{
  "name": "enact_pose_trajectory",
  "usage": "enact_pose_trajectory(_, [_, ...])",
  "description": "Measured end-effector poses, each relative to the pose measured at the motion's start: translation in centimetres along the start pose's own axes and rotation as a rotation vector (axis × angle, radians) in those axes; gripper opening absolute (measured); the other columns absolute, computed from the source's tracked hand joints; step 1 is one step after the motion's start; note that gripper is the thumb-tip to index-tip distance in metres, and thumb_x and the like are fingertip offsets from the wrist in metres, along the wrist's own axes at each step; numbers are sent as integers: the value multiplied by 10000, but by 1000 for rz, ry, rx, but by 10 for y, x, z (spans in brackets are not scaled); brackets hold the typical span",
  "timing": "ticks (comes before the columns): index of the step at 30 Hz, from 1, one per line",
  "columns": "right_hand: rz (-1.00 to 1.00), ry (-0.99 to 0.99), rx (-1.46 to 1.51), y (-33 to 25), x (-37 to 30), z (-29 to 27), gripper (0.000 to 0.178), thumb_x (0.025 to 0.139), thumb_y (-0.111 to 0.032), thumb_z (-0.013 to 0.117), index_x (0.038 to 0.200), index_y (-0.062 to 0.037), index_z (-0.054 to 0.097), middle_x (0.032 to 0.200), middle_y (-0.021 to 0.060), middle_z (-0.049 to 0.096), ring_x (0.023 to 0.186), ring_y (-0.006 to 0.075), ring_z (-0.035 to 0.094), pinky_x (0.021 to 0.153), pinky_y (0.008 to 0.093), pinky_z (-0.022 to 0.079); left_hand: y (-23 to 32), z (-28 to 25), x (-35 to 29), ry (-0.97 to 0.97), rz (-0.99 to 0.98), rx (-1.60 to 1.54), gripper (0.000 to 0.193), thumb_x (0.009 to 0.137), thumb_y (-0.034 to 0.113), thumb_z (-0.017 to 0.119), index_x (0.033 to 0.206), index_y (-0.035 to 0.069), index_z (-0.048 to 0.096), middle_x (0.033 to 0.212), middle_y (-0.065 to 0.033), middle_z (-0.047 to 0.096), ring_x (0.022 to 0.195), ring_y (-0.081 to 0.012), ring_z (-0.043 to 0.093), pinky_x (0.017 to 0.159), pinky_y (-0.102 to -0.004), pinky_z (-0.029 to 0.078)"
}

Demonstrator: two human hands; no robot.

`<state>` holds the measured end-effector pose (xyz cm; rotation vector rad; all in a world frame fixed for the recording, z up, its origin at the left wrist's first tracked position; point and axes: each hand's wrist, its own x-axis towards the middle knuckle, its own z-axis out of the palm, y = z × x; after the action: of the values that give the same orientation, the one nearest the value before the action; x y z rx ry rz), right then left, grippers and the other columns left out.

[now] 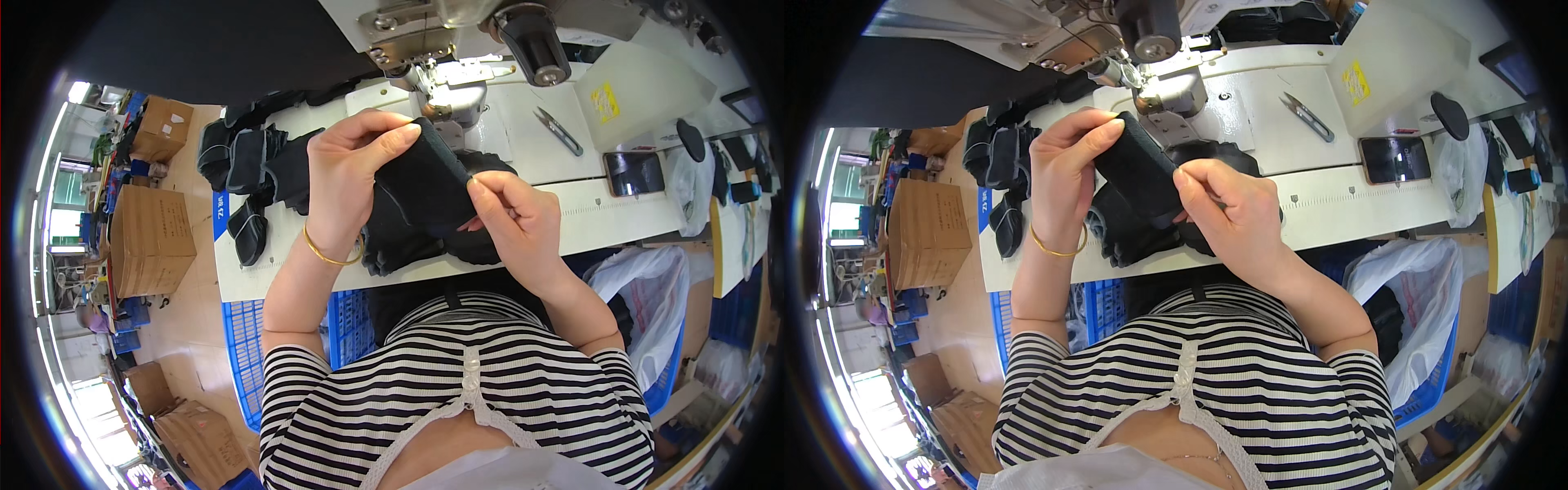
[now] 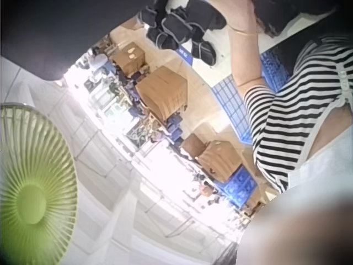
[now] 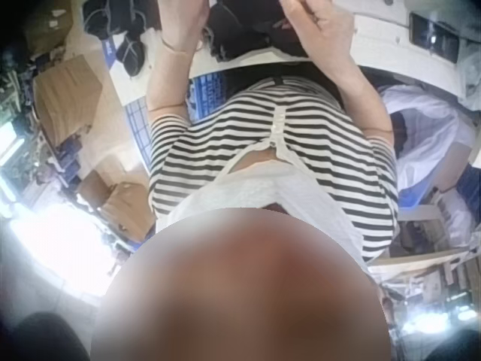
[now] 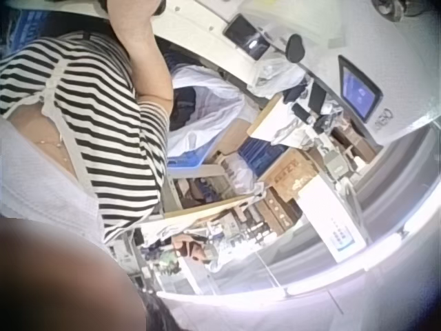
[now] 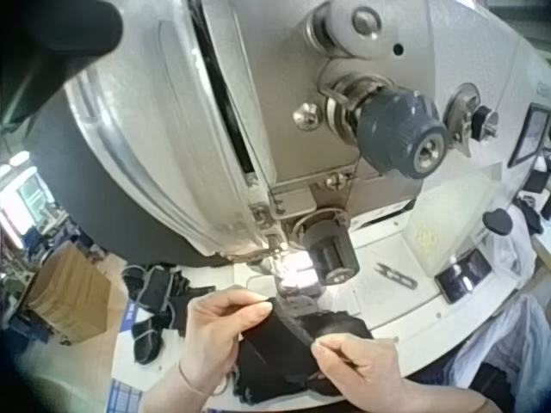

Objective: Stitching together fabric panels of a shoe upper using a specialized industrial sewing machine.

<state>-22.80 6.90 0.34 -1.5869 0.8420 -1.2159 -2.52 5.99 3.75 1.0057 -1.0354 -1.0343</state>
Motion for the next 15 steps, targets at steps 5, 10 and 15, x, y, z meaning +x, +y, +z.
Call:
enact_pose_trajectory(5, [178,-140,168,-6,7,1,185,986,-126,575,986,42,653,746,72,699,664,121,705,596,216,547,6,-15,34,-172,-238,99,139,821,-38,719,960,-40,716,923,-87,715,821,-134,659,794,-252,513])
enact_pose_trajectory(10, [225,-103,264,-3,13,4,216,1000,-154,556,999,39,652,750,69,702,671,125,704,609,214,546,10,-7,47,-150,-287,119,117,815,-32,726,932,-33,717,910,-93,718,813,-142,667,789,-270,522])
enact_pose_trajectory(15, [216,-77,278,-1,19,5,227,1002,-164,553,991,41,652,749,80,706,660,124,700,602,215,543,16,-5,56,-131,-315,118,93,807,-31,738,894,-33,703,887,-105,717,802,-155,675,787,-283,533])
